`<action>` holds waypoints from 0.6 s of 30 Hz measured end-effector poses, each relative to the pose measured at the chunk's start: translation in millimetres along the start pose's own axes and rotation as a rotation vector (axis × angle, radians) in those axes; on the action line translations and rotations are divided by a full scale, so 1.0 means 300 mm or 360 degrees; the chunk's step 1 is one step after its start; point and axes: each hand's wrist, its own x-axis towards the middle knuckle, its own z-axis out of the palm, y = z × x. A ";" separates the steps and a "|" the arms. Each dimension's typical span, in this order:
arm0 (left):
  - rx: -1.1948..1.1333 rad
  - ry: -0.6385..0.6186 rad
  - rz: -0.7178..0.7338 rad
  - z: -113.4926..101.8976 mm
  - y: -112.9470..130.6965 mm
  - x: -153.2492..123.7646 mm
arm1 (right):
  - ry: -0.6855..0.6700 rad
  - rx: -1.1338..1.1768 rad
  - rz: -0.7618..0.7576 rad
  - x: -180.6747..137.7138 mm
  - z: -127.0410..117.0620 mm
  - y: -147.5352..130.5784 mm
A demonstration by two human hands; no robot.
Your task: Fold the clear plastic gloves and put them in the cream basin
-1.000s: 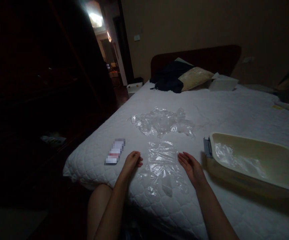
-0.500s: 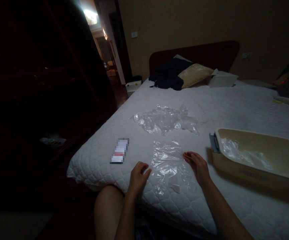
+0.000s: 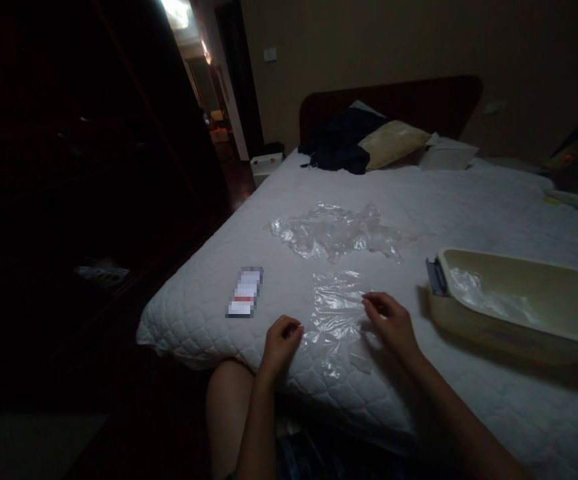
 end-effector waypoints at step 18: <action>-0.0937 0.0222 -0.0384 -0.048 -0.058 0.029 | -0.1098 -0.1241 -0.0908 -0.183 0.266 -0.129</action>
